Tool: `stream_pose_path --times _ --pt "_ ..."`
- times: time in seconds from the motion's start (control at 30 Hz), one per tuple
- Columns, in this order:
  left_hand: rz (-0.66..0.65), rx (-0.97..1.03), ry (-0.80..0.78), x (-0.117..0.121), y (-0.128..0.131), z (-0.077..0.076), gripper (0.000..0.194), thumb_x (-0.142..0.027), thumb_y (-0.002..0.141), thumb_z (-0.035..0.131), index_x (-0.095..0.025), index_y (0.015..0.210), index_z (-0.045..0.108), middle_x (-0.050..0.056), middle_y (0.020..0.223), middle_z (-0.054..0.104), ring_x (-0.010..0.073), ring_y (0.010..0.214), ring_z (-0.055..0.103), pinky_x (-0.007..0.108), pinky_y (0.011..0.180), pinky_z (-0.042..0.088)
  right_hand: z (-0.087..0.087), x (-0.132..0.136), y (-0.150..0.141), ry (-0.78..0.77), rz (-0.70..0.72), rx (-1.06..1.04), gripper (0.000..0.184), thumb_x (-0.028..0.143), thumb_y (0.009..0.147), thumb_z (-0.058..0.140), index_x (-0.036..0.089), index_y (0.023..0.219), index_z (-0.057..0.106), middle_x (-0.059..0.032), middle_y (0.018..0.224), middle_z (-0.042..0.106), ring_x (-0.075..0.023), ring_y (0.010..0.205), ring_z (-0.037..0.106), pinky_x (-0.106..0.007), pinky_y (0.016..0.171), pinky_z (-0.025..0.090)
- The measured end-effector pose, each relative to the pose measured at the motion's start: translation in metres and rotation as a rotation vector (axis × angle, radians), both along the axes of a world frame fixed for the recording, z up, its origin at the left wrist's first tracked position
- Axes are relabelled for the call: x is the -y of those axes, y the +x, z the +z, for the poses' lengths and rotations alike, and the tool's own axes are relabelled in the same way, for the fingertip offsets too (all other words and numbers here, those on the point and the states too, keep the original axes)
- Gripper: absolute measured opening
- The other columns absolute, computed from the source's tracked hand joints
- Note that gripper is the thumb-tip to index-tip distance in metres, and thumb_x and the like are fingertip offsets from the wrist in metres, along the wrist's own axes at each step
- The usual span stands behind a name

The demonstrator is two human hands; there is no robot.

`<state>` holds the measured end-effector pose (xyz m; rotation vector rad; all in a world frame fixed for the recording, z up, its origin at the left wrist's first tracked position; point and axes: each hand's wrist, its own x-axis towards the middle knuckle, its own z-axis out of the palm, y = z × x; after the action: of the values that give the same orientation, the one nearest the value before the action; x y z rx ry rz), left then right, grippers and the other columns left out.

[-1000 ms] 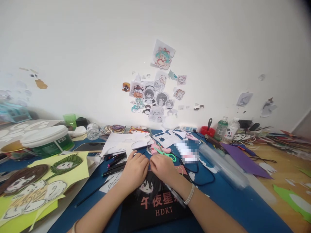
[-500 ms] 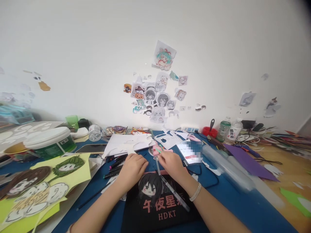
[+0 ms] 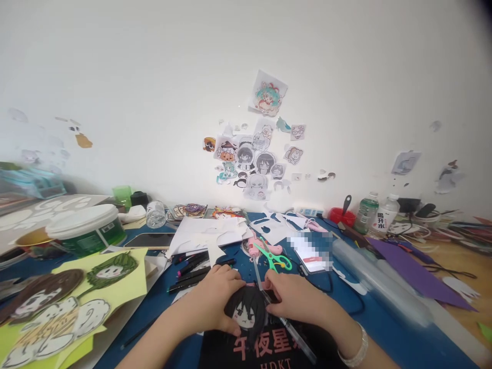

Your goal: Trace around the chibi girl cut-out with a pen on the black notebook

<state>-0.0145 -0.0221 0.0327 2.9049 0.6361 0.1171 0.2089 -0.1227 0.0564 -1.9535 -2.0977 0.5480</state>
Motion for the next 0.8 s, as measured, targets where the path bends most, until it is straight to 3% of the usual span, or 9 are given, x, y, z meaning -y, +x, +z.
stream_pose_path --times 0.13,0.23,0.4,0.5,0.67,0.8 --pt "0.03 -0.003 0.009 0.005 0.003 0.0 0.046 -0.055 0.095 0.073 -0.019 0.124 0.068 0.009 0.123 0.07 0.0303 0.116 0.066 0.056 0.104 0.052 -0.008 0.001 0.008 0.019 0.028 -0.121 0.03 0.001 0.073 0.06 0.024 0.091 0.054 0.0077 0.067 0.047 -0.0158 0.06 0.041 -0.028 0.059 0.022" --pt "0.046 0.01 -0.002 0.011 0.007 0.0 0.048 -0.055 0.094 0.074 -0.019 0.125 0.067 0.01 0.125 0.07 0.0306 0.118 0.066 0.056 0.104 0.052 -0.006 -0.002 0.022 0.015 0.122 -0.32 0.025 0.002 0.072 0.056 0.024 0.082 0.053 0.0073 0.066 0.047 -0.0149 0.061 0.04 -0.027 0.059 0.026" --pt "0.102 0.051 -0.06 0.024 0.019 -0.008 0.047 -0.054 0.094 0.074 -0.019 0.124 0.067 0.01 0.127 0.068 0.0315 0.121 0.064 0.057 0.106 0.051 -0.008 -0.006 0.049 0.005 0.185 -0.813 0.009 0.027 0.078 0.057 0.025 0.086 0.052 0.0038 0.072 0.055 -0.0156 0.064 0.05 -0.028 0.061 0.04" --pt "0.118 0.106 -0.127 0.03 0.027 -0.018 0.052 -0.053 0.093 0.076 -0.02 0.132 0.064 0.012 0.139 0.064 0.0335 0.128 0.061 0.059 0.108 0.05 -0.021 -0.008 0.056 0.021 0.141 -1.091 0.026 0.045 0.082 0.062 0.028 0.091 0.046 0.0028 0.074 0.057 -0.0161 0.061 0.054 -0.029 0.061 0.045" --pt "0.149 0.202 -0.224 0.032 0.035 -0.03 0.064 -0.045 0.081 0.087 -0.019 0.134 0.062 0.013 0.142 0.063 0.0354 0.133 0.058 0.06 0.113 0.048 -0.042 -0.014 0.045 0.073 0.103 -1.367 0.059 0.063 0.071 0.089 0.031 0.097 0.048 0.0074 0.071 0.052 -0.0151 0.062 0.053 -0.03 0.066 0.051" --pt "0.155 0.259 -0.256 0.032 0.035 -0.033 0.073 -0.037 0.066 0.097 -0.02 0.13 0.066 0.014 0.138 0.067 0.0364 0.132 0.06 0.057 0.115 0.05 -0.051 -0.017 0.035 0.088 0.102 -1.447 0.052 0.071 0.084 0.079 0.027 0.084 0.052 0.0098 0.058 0.042 -0.0129 0.054 0.041 -0.03 0.067 0.052"
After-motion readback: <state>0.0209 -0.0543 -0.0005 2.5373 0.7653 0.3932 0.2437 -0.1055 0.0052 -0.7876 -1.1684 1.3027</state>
